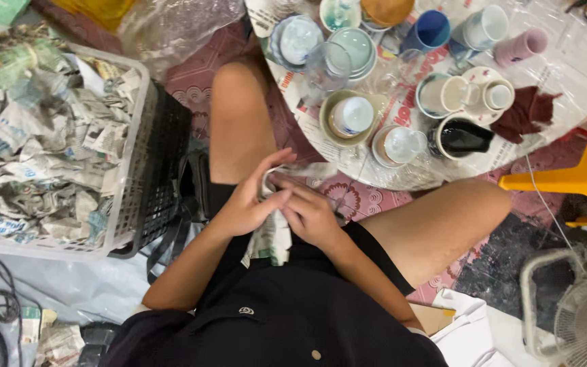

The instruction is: The person sits on the floor and wraps various small dishes, including bowls and cups, with newspaper. They pick up each item, fold a sheet of newspaper around it, and place the wrapped item on a nearby table.

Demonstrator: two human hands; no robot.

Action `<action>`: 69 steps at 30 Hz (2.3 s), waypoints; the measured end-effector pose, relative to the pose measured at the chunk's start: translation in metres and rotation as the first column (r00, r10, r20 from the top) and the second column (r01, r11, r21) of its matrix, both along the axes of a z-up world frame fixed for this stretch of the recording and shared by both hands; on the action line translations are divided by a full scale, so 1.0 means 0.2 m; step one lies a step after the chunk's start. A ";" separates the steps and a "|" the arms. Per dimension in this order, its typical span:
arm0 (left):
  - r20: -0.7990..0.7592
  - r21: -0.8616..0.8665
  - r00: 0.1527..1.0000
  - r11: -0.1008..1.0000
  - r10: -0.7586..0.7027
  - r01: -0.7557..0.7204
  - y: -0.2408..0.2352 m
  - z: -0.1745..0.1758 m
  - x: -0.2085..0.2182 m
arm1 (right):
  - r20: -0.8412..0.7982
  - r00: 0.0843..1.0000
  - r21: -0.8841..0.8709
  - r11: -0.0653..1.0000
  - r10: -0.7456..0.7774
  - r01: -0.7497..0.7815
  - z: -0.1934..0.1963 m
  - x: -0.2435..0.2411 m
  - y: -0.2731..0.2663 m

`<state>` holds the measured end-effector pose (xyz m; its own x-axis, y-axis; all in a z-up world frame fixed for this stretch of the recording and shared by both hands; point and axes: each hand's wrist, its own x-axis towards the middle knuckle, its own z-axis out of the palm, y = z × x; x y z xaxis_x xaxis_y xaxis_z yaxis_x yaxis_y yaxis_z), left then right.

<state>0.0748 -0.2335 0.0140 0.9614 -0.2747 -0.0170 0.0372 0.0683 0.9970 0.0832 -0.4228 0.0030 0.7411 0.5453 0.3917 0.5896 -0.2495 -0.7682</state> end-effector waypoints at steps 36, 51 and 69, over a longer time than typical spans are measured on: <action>0.541 0.720 0.811 0.621 -0.224 -0.309 0.13 -0.08 0.01 | -0.540 0.787 -0.137 0.954 -0.299 0.268 -0.34 0.06 -0.09; 0.430 0.784 0.880 0.566 -0.203 -0.253 0.08 -0.11 0.09 | -0.069 0.868 -0.285 0.844 -0.491 0.455 -0.09 0.50 -0.26; 0.486 0.738 0.851 0.615 -0.200 -0.277 0.10 -0.16 0.07 | -0.142 0.815 0.140 0.804 -0.561 0.578 0.00 0.32 -0.37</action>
